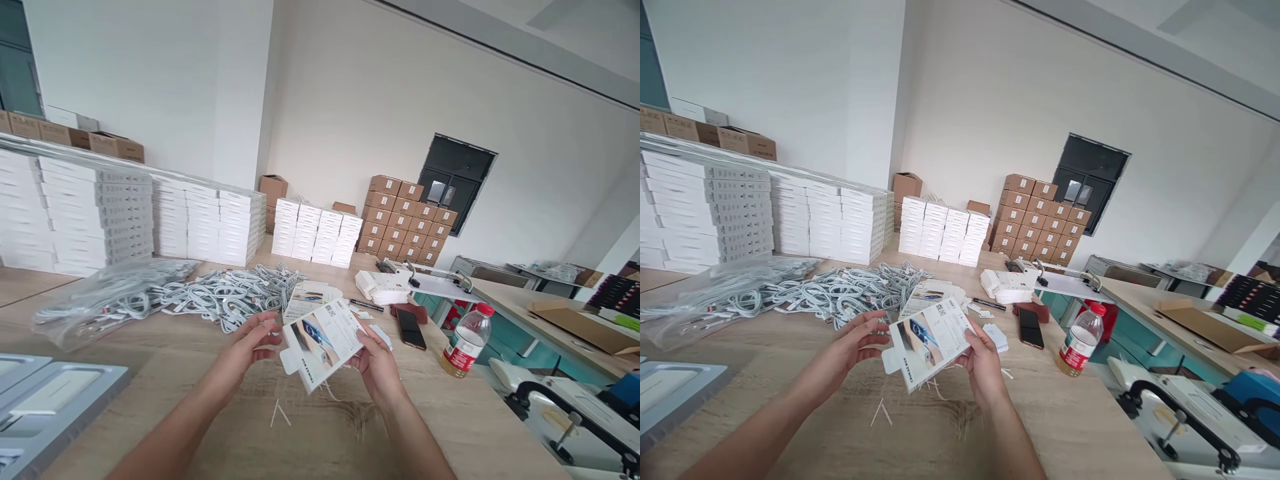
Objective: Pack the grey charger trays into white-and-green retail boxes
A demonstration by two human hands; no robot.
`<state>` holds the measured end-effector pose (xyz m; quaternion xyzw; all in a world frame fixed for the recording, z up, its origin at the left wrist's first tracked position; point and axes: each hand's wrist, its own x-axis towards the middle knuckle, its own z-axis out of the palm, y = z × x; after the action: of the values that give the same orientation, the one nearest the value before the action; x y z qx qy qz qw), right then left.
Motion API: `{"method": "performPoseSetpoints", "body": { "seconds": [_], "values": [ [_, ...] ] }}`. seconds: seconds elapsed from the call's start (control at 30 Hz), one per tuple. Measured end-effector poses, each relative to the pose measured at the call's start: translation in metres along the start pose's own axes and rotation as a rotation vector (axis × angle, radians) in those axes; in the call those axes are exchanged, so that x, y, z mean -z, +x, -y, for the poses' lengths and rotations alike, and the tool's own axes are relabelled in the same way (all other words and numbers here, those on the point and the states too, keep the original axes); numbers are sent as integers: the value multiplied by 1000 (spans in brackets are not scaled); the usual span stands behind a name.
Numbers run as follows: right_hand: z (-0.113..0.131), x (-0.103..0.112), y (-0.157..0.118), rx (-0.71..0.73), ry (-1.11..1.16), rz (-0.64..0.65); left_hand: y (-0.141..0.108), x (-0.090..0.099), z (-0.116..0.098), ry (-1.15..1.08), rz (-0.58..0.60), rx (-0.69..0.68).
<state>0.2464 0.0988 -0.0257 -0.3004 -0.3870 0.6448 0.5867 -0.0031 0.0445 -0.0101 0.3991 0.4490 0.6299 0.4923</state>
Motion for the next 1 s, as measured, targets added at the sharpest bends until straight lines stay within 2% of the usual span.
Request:
{"method": "performPoseSetpoints", "body": {
  "seconds": [0.13, 0.2, 0.27, 0.33, 0.53, 0.67, 0.9, 1.0],
  "values": [
    [-2, -3, -1, -28, 43, 0, -8, -6, 4, 74, 217, 64],
    [-3, -3, -1, -43, 63, 2, -12, -8, 5, 58, 336, 96],
    [-6, -3, -1, -59, 81, 5, -13, -9, 5, 3, 405, 108],
    [-9, -3, -1, -78, 100, 15, -13, -9, 5, -57, 409, 101],
    [-17, -5, -5, -141, 157, 61, -11, -8, 11, -148, 299, 73],
    [-17, -6, -7, -131, 148, 76, -13, -11, 12, -164, 274, 71],
    [-9, -9, -7, -66, 103, 82, -13, -9, 7, -245, 388, 132],
    [-10, -6, -9, -72, 43, 71, -12, -6, 13, -160, 360, 95]
  ]
}}
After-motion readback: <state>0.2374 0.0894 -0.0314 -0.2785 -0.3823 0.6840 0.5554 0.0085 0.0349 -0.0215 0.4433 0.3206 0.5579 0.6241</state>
